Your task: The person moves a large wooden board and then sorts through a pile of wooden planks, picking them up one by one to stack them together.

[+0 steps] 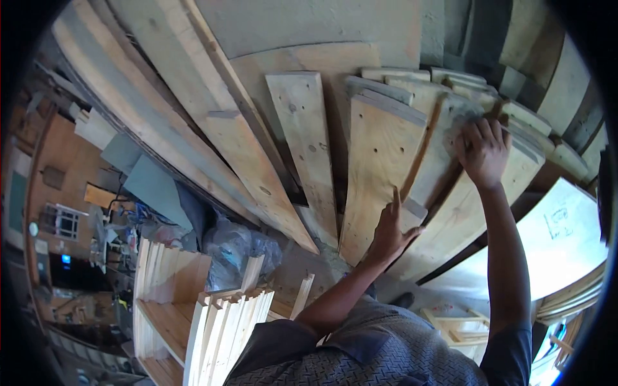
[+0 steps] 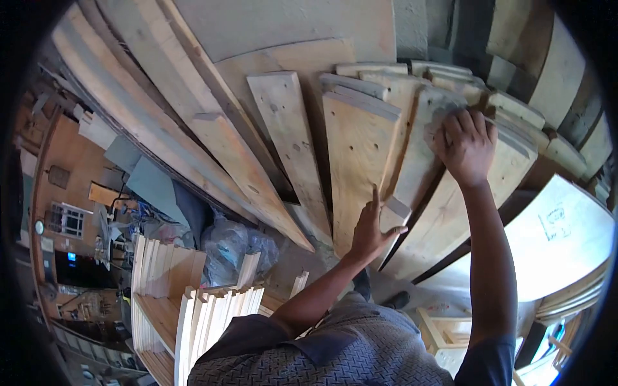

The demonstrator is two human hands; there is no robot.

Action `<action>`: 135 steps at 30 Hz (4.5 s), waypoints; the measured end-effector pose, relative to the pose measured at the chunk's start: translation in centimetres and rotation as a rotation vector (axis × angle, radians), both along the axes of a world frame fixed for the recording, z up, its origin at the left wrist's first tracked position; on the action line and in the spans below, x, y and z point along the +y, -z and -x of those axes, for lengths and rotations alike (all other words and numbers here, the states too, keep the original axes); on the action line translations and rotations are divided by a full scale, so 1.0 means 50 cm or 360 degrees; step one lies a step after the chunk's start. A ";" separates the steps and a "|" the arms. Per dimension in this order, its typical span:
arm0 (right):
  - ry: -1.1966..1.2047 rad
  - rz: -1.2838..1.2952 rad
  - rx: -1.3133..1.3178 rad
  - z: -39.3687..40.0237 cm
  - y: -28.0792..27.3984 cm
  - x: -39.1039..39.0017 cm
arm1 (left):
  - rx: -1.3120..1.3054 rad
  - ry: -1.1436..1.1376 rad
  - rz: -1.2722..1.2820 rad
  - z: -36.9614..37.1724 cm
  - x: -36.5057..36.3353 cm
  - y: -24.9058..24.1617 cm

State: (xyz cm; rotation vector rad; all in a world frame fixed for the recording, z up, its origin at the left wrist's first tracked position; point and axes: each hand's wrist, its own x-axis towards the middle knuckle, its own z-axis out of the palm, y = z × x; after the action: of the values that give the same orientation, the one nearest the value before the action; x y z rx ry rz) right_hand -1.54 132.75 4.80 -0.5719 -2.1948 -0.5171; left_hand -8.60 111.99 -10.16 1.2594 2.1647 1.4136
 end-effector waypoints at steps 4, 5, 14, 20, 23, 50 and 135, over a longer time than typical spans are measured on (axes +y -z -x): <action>0.0022 0.0069 -0.0005 -0.001 0.000 0.001 | 0.0416 -0.0103 -0.0352 0.069 -0.028 -0.090; 0.0015 0.0065 -0.0002 -0.001 0.000 0.003 | 0.0570 -0.0208 -0.0524 0.125 -0.023 -0.110; -0.0003 0.0029 0.0035 -0.001 0.002 0.004 | 0.1484 -0.0602 0.0079 0.550 0.106 -0.230; -0.0016 0.0075 0.0043 -0.005 0.006 0.007 | 0.1367 -0.0515 -0.0238 0.460 0.039 -0.257; -0.0054 0.0070 0.0069 -0.011 0.008 0.008 | 0.1327 -0.0749 -0.0454 0.385 -0.034 -0.251; -0.0123 0.0015 -0.0006 -0.029 0.031 0.033 | 0.0215 -0.1838 -0.1077 -0.002 -0.563 -0.198; 0.0012 -0.0123 -0.0026 -0.011 -0.001 -0.011 | -0.0029 -0.0482 -0.0736 0.033 -0.412 -0.214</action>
State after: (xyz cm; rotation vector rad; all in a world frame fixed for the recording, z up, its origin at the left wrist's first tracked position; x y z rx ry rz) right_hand -1.01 132.21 4.84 -0.5370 -2.1785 -0.6097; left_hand -10.27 91.40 0.52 1.0685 2.1574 2.1336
